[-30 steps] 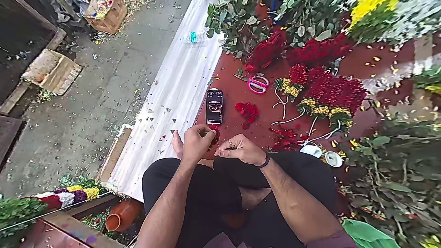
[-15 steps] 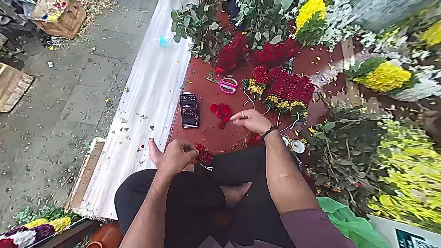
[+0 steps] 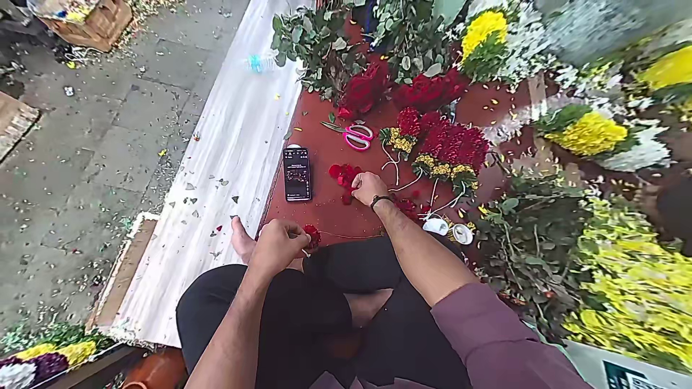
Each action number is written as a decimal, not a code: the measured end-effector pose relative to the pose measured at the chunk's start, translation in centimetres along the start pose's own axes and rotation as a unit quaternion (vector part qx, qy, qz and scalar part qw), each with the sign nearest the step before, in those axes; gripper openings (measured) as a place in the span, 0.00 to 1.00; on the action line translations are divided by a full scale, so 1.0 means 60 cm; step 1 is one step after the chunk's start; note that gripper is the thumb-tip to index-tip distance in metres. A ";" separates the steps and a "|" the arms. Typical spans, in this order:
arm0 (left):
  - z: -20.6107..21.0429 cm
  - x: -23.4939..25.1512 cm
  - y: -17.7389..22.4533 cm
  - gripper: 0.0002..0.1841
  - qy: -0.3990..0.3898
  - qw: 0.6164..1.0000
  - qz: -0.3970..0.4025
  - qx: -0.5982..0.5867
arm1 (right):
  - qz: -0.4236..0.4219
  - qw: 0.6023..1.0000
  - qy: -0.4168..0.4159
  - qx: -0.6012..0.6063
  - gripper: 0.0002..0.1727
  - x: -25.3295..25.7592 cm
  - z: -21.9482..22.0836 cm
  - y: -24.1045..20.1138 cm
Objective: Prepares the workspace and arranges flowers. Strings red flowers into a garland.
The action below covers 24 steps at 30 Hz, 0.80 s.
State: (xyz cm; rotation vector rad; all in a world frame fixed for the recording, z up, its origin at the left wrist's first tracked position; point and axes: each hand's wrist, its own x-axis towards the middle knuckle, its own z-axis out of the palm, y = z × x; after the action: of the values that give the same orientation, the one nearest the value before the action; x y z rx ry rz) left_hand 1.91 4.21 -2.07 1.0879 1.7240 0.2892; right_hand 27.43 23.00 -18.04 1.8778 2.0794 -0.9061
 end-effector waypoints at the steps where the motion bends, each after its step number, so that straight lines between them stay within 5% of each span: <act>1: 0.001 0.000 0.001 0.07 -0.001 1.000 -0.001 -0.001 | 0.003 1.000 0.004 0.005 0.15 0.002 0.000 0.004; 6: 0.006 0.001 -0.003 0.07 -0.009 1.000 0.007 -0.010 | 0.013 1.000 0.005 -0.012 0.12 0.010 0.009 0.009; 11: 0.002 0.004 -0.006 0.08 0.007 1.000 -0.012 -0.022 | 0.033 0.979 0.013 0.203 0.13 -0.005 -0.024 0.000; 15: 0.003 0.007 -0.005 0.09 0.022 0.997 -0.037 -0.066 | 0.032 0.903 -0.056 0.426 0.22 -0.079 -0.065 -0.046; 20: 0.002 -0.005 0.000 0.13 0.025 0.975 -0.042 -0.216 | -0.036 0.785 -0.180 0.592 0.11 -0.249 -0.082 -0.131; 24: 0.004 -0.004 0.001 0.14 0.043 0.952 -0.026 -0.301 | -0.084 0.788 -0.189 0.579 0.09 -0.278 -0.053 -0.156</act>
State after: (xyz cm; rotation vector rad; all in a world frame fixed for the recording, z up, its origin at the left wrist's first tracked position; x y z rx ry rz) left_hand 2.16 4.00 -1.97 0.5845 1.5800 0.7813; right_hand 22.23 10.82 -3.87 1.5705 1.4689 -2.7738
